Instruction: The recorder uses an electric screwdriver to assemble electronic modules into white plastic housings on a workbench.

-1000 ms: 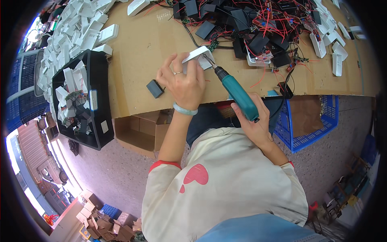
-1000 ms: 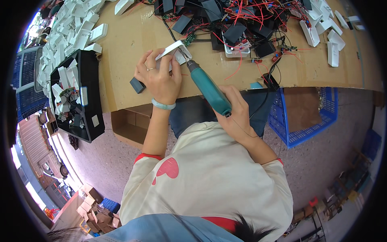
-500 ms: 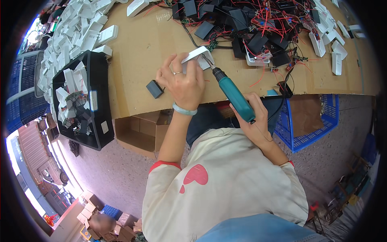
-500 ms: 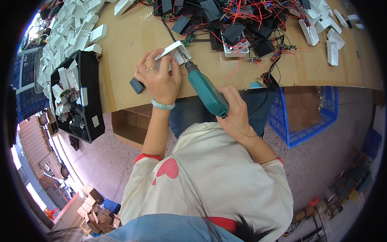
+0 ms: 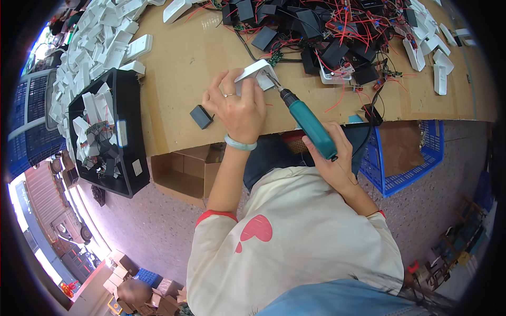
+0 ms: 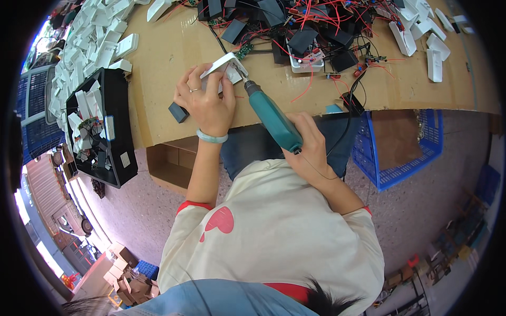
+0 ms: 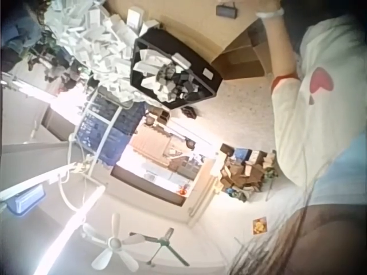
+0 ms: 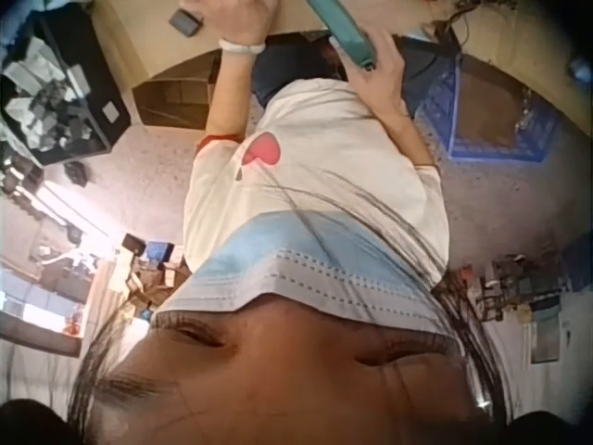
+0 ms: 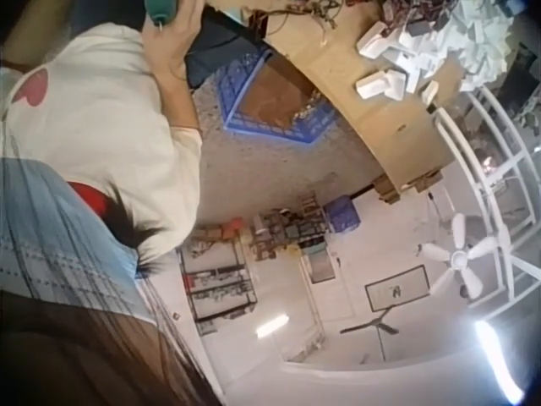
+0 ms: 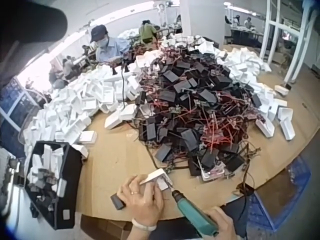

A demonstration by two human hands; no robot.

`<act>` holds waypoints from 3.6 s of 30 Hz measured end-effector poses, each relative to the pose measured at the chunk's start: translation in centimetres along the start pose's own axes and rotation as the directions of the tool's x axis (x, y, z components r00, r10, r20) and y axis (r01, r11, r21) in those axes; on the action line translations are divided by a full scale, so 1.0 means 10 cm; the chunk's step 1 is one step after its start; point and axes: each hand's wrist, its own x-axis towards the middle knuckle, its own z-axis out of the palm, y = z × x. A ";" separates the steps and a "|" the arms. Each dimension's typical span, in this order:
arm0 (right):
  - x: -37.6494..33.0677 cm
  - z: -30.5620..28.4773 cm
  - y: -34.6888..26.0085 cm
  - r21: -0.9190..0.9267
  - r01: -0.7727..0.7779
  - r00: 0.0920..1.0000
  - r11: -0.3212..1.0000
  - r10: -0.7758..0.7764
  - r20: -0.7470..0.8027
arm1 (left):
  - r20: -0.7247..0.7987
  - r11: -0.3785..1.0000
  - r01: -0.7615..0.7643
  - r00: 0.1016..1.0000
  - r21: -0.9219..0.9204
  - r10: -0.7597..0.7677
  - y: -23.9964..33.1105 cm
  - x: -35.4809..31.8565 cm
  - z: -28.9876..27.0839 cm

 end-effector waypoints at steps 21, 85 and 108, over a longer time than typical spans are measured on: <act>-0.25 -0.32 -0.03 0.111 -0.041 0.999 0.993 0.045 -0.030 | 0.284 0.979 -0.190 0.937 -0.080 0.205 -0.14 -0.07 -0.45; 0.06 -0.04 0.08 0.128 -0.052 0.999 0.990 0.051 0.012 | 0.162 0.978 -0.071 0.986 0.195 0.039 0.08 0.03 -0.06; 0.10 -0.08 0.08 0.125 -0.040 0.999 0.991 0.039 0.012 | 0.128 0.991 0.088 0.987 0.099 -0.100 0.21 0.04 -0.04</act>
